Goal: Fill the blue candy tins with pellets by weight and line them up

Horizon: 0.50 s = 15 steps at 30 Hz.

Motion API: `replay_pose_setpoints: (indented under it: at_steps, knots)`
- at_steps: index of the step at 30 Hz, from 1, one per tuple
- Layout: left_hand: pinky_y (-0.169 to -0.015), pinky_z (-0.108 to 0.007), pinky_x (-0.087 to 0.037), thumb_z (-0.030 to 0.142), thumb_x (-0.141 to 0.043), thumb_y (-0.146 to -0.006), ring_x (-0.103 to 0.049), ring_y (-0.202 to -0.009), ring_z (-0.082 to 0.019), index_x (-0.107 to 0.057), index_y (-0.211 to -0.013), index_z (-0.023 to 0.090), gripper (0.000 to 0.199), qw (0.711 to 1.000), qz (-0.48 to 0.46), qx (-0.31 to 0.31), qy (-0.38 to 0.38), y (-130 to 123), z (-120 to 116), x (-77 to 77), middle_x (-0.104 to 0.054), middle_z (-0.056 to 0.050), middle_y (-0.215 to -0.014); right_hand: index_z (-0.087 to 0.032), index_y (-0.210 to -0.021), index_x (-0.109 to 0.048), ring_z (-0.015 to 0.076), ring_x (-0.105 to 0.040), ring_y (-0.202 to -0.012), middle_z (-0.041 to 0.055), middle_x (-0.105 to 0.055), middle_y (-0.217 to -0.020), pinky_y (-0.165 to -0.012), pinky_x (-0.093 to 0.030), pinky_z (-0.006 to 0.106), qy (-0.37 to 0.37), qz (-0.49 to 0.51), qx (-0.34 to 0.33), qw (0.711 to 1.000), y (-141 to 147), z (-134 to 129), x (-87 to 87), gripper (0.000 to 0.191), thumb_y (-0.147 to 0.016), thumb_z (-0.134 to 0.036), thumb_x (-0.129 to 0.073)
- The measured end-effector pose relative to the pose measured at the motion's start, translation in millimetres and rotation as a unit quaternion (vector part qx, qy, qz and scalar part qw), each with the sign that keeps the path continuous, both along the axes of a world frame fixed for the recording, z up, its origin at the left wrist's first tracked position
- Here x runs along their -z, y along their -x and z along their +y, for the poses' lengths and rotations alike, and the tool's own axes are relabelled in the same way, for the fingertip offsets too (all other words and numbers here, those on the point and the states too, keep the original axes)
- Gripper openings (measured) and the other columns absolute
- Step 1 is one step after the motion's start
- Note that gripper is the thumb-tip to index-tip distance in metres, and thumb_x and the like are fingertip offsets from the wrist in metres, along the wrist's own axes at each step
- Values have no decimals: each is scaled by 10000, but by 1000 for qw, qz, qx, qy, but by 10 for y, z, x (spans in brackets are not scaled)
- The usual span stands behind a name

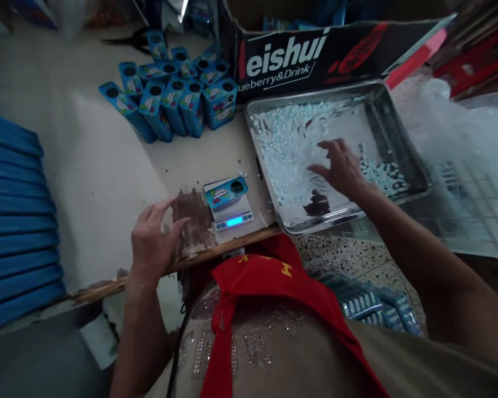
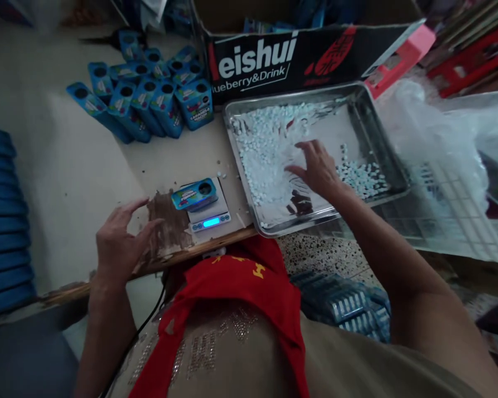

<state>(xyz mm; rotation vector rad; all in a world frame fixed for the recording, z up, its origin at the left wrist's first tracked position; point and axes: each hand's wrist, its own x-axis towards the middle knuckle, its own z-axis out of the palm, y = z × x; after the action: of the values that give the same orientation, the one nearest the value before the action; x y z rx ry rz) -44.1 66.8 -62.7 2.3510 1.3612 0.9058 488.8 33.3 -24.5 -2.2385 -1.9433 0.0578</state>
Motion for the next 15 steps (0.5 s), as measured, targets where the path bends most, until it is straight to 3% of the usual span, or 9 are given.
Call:
replay_pose_setpoints:
  at_steps: [3,5,7,10,12,15]
  knots:
    - [-1138,-490,-656,466,-791,-1123,-817,-1225,-355,-785,-1457,288,378,999,28,-11,-16,44,10,79,-858,-96,-1333,-190,-1764,-562,476,-418,-1728,276,-461,-1844,-1359,-428,649,42,9,-95,995,68,-67,261,906,-1029,-659,-810]
    - [-1121,-479,-661,440,-777,-1133,-824,-1198,-344,-806,-1418,289,323,999,28,-8,-27,8,8,107,-864,-96,-1307,-238,-1859,-449,498,-223,-1820,233,-275,-1955,-1404,-345,707,67,23,-125,990,149,5,383,1042,-1030,-795,-747]
    - [-1116,-473,-665,417,-775,-1141,-829,-1191,-333,-816,-1398,290,289,999,19,-3,-38,-67,7,108,-865,-94,-1302,-220,-1908,-359,512,-115,-1842,235,-170,-1985,-1425,-278,730,76,32,-137,987,228,186,464,1121,-1045,-866,-670]
    - [-1123,-485,-670,398,-788,-1146,-835,-1207,-328,-820,-1391,295,268,998,14,-8,-59,-197,5,71,-866,-92,-1304,-212,-1923,-320,516,-65,-1845,228,-145,-1991,-1439,-196,740,66,33,-154,985,352,575,526,1116,-1075,-876,-611]
    - [-1138,-501,-672,372,-789,-1151,-836,-1236,-329,-815,-1396,284,262,997,14,-11,-78,-262,-2,42,-864,-101,-1320,-249,-1899,-383,505,-85,-1840,198,-196,-1986,-1440,-182,720,60,29,-174,983,443,823,539,1021,-1101,-844,-606]
    - [-1168,-521,-669,299,-799,-1142,-830,-1281,-325,-804,-1398,266,258,995,8,-11,-101,-307,-23,20,-858,-113,-1347,-286,-1765,-583,451,-292,-1762,166,-425,-1881,-1408,-272,635,52,21,-190,980,570,1060,531,712,-1184,-697,-560]
